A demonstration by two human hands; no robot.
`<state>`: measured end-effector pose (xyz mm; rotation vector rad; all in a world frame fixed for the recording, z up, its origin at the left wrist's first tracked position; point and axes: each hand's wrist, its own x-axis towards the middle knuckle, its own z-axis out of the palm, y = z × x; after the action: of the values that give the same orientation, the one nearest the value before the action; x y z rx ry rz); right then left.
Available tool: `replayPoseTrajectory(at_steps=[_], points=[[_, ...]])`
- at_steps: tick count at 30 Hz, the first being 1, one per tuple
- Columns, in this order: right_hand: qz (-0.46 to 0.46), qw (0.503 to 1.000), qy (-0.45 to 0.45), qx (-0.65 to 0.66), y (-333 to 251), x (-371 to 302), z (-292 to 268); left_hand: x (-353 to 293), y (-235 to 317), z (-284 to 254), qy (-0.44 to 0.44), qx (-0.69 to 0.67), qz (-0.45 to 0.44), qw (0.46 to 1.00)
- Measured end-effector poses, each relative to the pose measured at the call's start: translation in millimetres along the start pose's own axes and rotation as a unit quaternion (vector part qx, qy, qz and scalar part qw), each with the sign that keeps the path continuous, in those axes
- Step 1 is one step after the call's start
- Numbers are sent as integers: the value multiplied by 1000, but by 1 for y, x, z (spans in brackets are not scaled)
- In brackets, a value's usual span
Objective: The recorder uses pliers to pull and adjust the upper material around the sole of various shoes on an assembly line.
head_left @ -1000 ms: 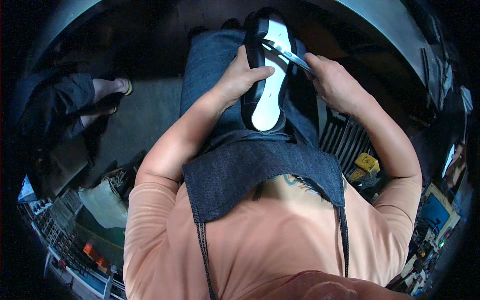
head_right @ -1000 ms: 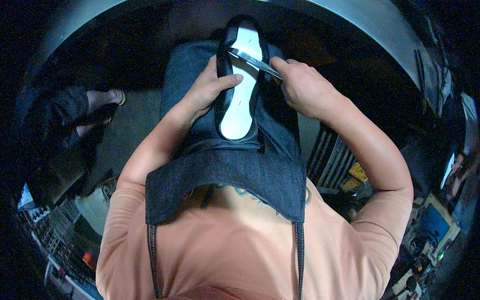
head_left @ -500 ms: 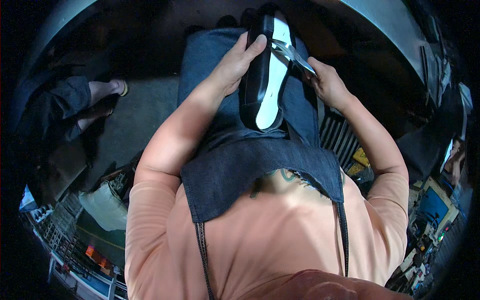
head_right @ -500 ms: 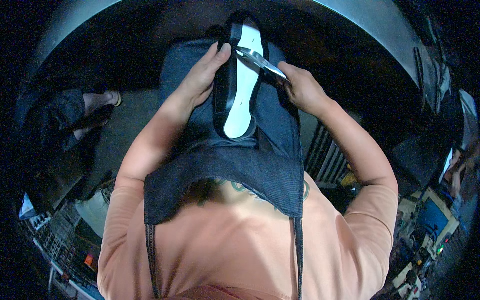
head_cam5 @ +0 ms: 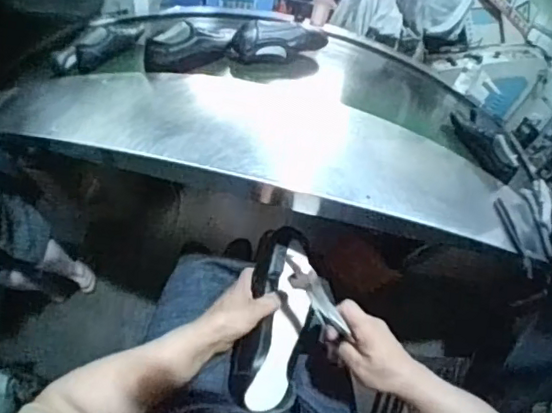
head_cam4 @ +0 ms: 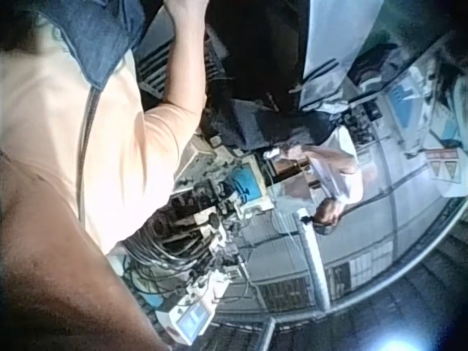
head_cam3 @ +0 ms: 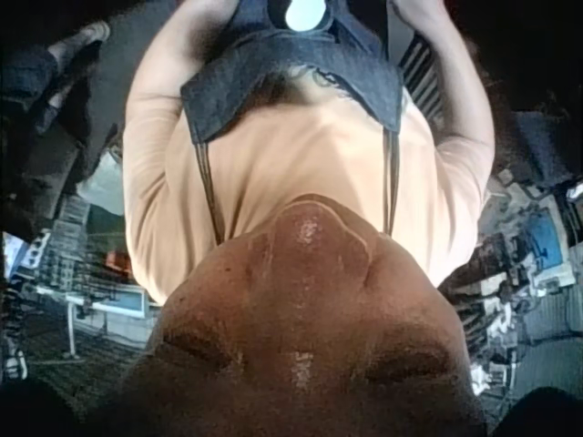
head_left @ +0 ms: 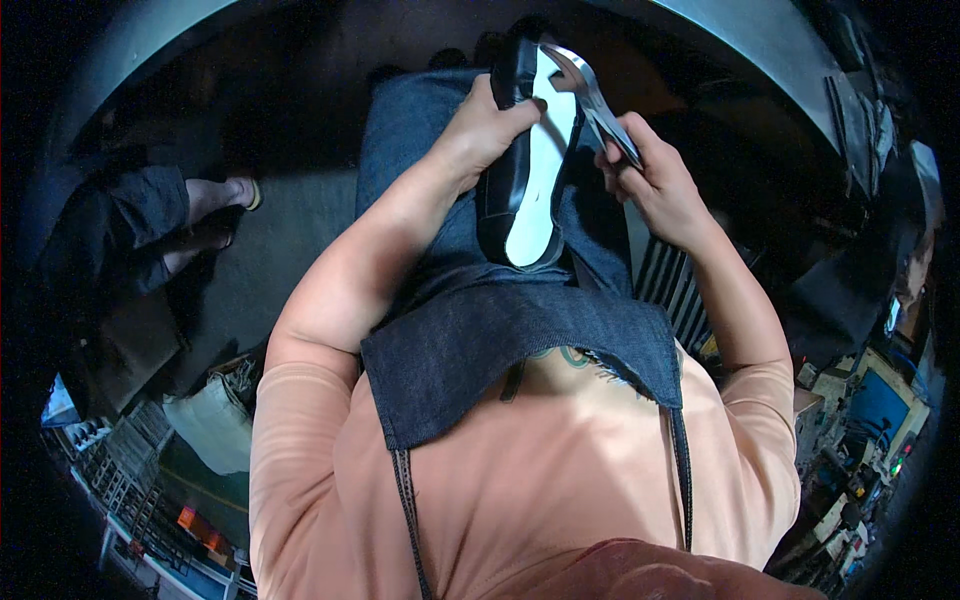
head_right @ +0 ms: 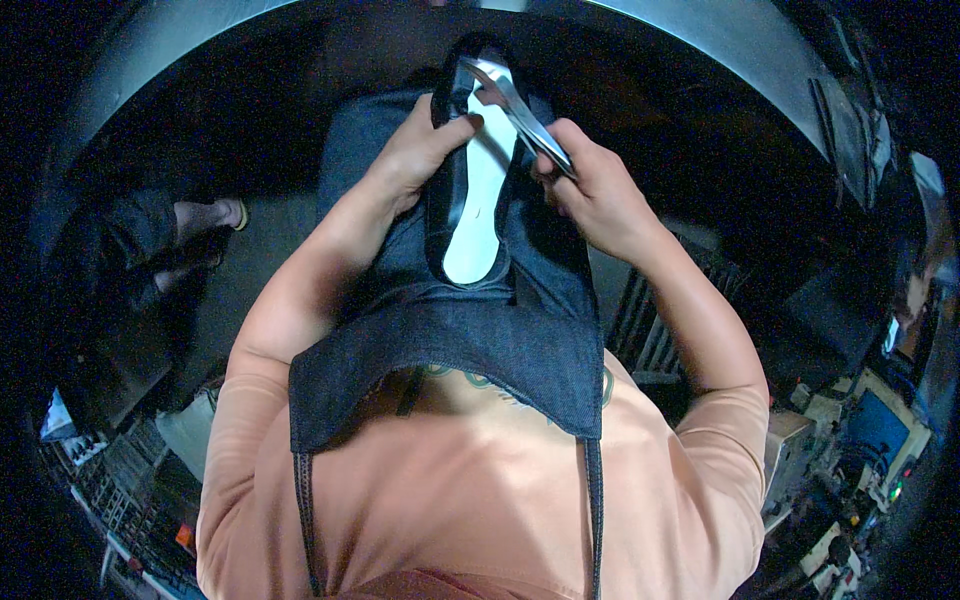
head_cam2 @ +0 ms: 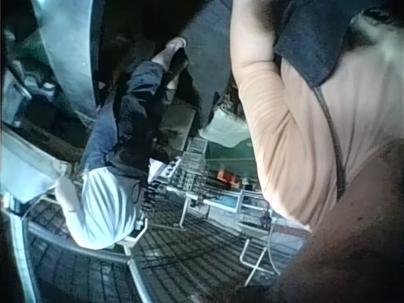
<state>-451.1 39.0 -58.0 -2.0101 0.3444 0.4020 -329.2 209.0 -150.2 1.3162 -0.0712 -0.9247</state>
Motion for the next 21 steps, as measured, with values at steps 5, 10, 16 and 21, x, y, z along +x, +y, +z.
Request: replayPoseTrajectory(at_steps=[5, 10, 16, 21], points=[[-80, 989, 39, -118, 7, 22, 6, -6, -2, 1, -15, 67, 47, 997], [11, 998, 47, -40, -14, 13, 6, -15, -11, -13, -65, -25, 79, 994], [55, 984, -13, -170, -28, 24, 8, -17, -12, -16, -108, -83, 5, 991], [-72, 979, 24, -189, 2, 12, 24, -25, -2, -8, -101, -126, 41, 986]])
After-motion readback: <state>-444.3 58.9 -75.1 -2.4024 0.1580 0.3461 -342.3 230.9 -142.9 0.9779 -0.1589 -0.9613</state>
